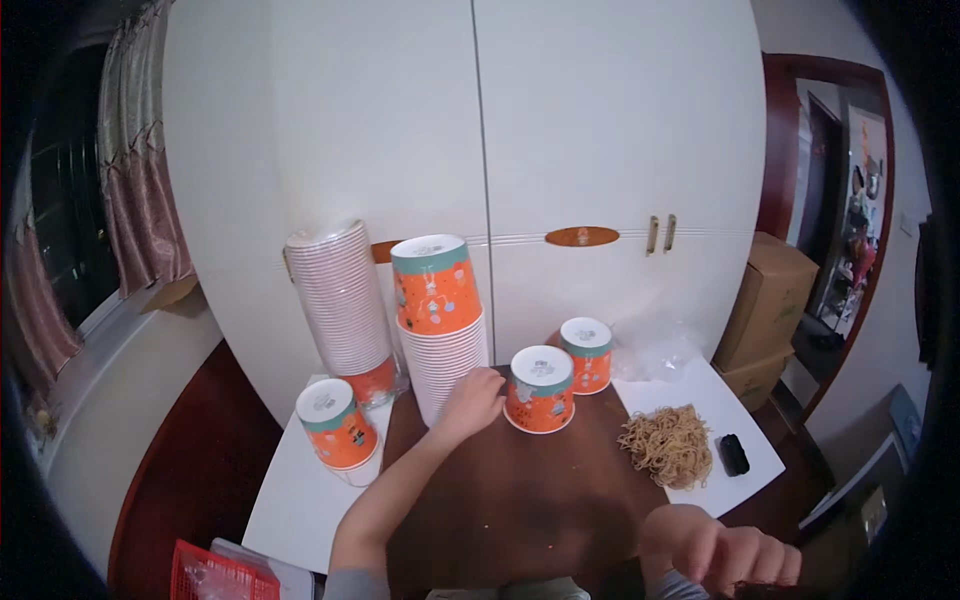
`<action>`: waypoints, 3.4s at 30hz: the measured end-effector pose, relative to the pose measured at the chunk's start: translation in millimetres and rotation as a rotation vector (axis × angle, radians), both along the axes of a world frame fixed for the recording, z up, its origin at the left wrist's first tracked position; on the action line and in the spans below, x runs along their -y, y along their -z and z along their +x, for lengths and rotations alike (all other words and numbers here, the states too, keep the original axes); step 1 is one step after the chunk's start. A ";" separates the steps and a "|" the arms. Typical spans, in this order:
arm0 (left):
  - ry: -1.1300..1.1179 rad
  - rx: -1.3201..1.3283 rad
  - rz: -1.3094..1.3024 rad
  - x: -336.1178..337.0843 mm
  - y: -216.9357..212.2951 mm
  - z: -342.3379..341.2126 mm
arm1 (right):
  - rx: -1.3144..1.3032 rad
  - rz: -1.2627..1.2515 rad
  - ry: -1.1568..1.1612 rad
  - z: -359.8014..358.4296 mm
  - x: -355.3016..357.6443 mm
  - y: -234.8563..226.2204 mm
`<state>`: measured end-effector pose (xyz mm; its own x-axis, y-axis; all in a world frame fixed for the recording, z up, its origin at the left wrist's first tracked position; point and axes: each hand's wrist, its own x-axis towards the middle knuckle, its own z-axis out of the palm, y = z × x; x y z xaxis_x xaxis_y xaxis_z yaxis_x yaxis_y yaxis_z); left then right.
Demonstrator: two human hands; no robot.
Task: Tying paper bowls together with strings for packaging.
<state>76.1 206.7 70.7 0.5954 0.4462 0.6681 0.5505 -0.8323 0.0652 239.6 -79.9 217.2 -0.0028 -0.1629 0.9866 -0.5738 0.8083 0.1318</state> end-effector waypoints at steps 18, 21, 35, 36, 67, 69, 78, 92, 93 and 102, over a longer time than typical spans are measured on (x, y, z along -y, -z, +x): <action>0.322 0.622 -1.047 -16.7 58.1 4.3 | 1.058 0.049 -0.372 45.3 1.1 31.3; 0.537 1.007 -1.650 27.3 60.5 -67.7 | 1.294 -0.467 -0.145 70.8 -59.1 83.2; 0.436 1.342 -2.171 158.6 141.4 -82.0 | 1.269 -0.421 2.039 153.9 -182.1 250.4; 0.493 1.365 -2.201 158.0 144.5 -83.1 | 1.271 -0.416 2.033 155.9 -186.0 258.8; -0.083 0.410 -0.655 162.2 13.2 -57.9 | 0.886 -1.164 0.277 -33.4 -151.9 66.3; -0.110 0.326 -0.593 154.5 20.2 -56.7 | 0.880 -1.161 0.283 -32.9 -151.3 64.2; -0.038 0.544 -0.795 146.4 22.4 -84.1 | 0.638 -1.379 0.143 -10.9 -147.3 67.9; -0.014 0.213 -0.535 144.0 10.6 -69.7 | 1.170 -0.960 0.436 -41.7 -155.3 132.7; -0.012 0.187 -0.511 144.8 10.5 -69.6 | 1.244 -0.937 0.457 -42.8 -157.6 130.1; -0.091 0.138 -0.528 147.7 11.1 -76.0 | 1.423 -0.962 0.465 -45.2 -164.3 136.3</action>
<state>0.1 59.0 59.6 0.4620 0.7873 0.4084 0.5755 -0.6164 0.5374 194.4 84.5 80.9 -0.7307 0.6779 -0.0810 0.4644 0.4065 -0.7868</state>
